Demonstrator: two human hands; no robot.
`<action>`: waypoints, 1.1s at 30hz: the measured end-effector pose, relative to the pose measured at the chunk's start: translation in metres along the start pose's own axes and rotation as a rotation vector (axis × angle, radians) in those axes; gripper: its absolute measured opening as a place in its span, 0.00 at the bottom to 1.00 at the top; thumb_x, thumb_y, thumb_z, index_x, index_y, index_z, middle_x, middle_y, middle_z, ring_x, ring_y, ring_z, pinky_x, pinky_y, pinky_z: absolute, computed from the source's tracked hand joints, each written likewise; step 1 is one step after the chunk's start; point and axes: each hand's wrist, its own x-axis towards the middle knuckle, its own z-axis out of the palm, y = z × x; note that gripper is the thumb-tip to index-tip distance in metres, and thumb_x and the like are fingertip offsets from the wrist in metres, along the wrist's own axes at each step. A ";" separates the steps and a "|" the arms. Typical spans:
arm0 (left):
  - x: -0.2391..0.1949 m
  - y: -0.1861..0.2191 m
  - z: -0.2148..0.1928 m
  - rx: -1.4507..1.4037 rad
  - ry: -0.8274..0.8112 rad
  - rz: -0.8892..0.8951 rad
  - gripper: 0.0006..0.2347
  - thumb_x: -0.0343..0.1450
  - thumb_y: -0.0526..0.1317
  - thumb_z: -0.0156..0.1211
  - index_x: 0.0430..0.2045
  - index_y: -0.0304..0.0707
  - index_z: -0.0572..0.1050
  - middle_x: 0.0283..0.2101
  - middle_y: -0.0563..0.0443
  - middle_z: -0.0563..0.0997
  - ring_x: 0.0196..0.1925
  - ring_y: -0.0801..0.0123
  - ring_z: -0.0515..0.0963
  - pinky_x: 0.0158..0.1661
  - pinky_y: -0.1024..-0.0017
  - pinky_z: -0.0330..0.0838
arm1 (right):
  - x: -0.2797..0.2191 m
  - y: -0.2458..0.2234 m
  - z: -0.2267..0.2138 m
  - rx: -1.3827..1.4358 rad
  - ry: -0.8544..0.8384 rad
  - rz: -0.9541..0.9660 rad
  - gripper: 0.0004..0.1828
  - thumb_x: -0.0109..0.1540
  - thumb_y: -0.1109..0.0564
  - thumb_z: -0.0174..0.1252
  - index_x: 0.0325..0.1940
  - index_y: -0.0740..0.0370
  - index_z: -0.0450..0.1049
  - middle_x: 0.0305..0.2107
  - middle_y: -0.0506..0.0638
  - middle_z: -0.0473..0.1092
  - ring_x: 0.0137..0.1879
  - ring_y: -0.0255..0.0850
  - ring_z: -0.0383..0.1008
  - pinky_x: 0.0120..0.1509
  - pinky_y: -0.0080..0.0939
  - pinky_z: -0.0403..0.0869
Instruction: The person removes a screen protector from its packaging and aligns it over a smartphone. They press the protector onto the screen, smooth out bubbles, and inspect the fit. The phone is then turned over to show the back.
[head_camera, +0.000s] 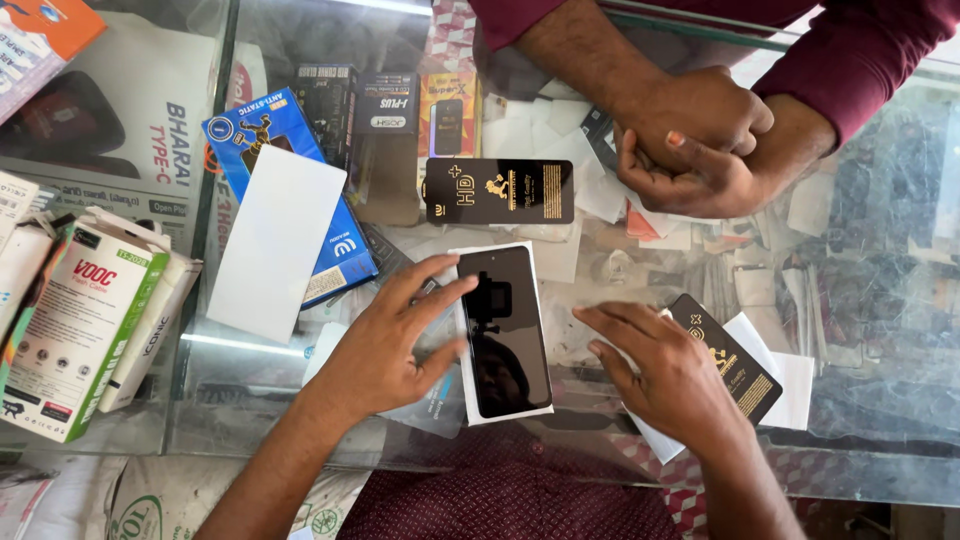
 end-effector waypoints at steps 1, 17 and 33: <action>0.000 0.001 -0.001 0.056 -0.012 0.023 0.34 0.64 0.45 0.72 0.67 0.43 0.64 0.71 0.39 0.60 0.69 0.43 0.67 0.64 0.52 0.66 | 0.006 -0.003 -0.002 -0.005 0.012 -0.016 0.20 0.62 0.52 0.60 0.58 0.54 0.77 0.49 0.56 0.78 0.47 0.51 0.82 0.50 0.50 0.81; 0.007 0.009 0.018 0.167 -0.158 -0.019 0.70 0.39 0.68 0.82 0.72 0.52 0.37 0.74 0.29 0.42 0.75 0.29 0.45 0.68 0.35 0.47 | 0.057 -0.015 0.017 0.003 -0.036 0.114 0.50 0.49 0.36 0.74 0.71 0.50 0.64 0.60 0.57 0.64 0.64 0.58 0.69 0.63 0.62 0.71; 0.007 0.005 0.021 0.200 -0.158 -0.043 0.71 0.37 0.69 0.82 0.71 0.44 0.38 0.72 0.31 0.45 0.75 0.36 0.46 0.68 0.36 0.47 | 0.019 -0.008 0.027 -0.077 -0.102 0.142 0.63 0.42 0.27 0.73 0.75 0.48 0.57 0.64 0.56 0.58 0.70 0.58 0.60 0.74 0.72 0.56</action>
